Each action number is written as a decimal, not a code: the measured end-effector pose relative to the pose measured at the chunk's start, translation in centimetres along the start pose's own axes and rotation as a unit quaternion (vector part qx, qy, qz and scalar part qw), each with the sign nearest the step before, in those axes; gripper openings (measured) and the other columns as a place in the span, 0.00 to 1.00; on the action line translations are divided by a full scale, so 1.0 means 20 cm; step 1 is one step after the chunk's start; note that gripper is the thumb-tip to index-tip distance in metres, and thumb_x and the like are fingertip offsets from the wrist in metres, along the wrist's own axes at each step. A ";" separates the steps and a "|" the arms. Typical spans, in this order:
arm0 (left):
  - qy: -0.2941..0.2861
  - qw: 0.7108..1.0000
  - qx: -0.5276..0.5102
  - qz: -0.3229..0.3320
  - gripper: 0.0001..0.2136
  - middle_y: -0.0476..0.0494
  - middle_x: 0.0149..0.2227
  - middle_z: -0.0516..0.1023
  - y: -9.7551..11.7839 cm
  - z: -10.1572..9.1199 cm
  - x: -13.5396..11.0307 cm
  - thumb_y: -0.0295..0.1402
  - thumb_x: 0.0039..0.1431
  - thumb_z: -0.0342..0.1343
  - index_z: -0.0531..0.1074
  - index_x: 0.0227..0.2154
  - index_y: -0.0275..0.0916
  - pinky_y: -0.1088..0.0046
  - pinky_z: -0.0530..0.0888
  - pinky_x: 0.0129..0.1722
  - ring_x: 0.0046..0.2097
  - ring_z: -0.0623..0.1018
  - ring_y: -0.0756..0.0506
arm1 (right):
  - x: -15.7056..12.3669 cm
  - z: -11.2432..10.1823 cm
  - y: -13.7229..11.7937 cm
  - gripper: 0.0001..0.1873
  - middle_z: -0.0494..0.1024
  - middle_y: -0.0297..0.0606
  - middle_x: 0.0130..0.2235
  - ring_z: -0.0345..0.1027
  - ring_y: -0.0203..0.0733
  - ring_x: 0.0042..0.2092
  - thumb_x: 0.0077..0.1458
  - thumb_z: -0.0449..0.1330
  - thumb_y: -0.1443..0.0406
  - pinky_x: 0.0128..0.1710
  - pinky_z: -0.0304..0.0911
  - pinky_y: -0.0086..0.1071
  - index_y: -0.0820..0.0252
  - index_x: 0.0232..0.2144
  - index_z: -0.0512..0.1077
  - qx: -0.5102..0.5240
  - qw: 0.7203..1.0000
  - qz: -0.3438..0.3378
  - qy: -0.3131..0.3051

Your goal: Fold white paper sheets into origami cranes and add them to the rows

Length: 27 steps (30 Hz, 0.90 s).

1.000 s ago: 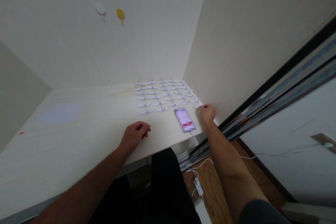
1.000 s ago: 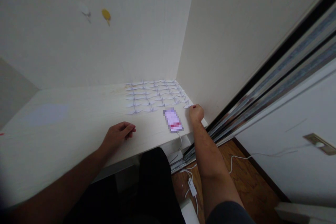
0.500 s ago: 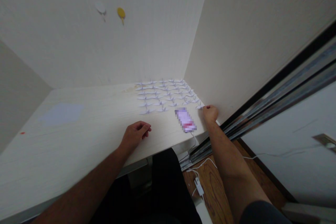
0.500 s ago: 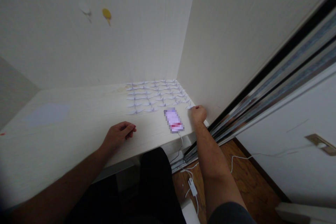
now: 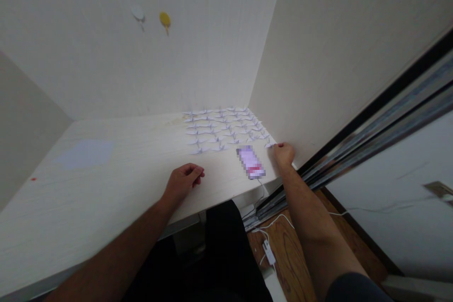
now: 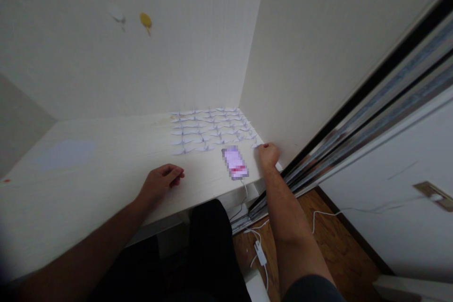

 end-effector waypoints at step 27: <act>-0.012 1.000 0.000 0.007 0.13 0.49 0.19 0.72 0.00 0.01 0.00 0.43 0.53 0.58 0.73 0.25 0.37 0.75 0.63 0.23 0.22 0.68 0.51 | -0.03 0.01 -0.03 0.13 0.80 0.46 0.32 0.70 0.43 0.33 0.50 0.59 0.63 0.31 0.56 0.30 0.65 0.34 0.78 -0.025 1.000 0.005 -0.008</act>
Point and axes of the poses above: each hand's wrist, its own x-axis towards the middle knuckle, its own z-axis out of the palm, y = z × x, the point moved 7 cm from there along x, towards the middle knuckle
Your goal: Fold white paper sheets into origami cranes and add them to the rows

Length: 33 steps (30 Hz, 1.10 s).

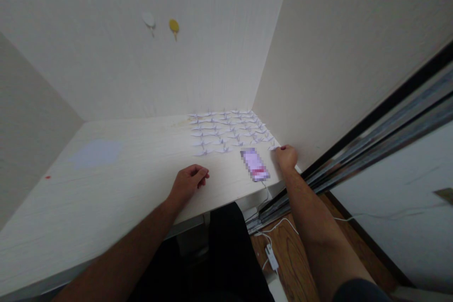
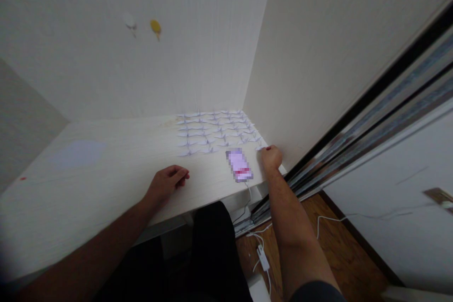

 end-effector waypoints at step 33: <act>0.275 0.941 0.198 0.000 0.26 0.38 0.57 0.73 -0.03 -1.03 0.06 0.22 0.44 0.57 0.76 0.50 0.37 0.67 0.72 0.50 0.53 0.75 0.40 | -1.37 0.44 -1.62 0.21 0.79 0.40 0.48 0.73 0.40 0.44 0.41 0.60 0.76 0.50 0.65 0.34 0.58 0.40 0.78 0.296 0.752 -0.451 -0.379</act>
Point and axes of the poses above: each hand's wrist, its own x-axis towards the middle knuckle, its own z-axis out of the palm, y = z × x, the point moved 7 cm from there along x, towards the middle knuckle
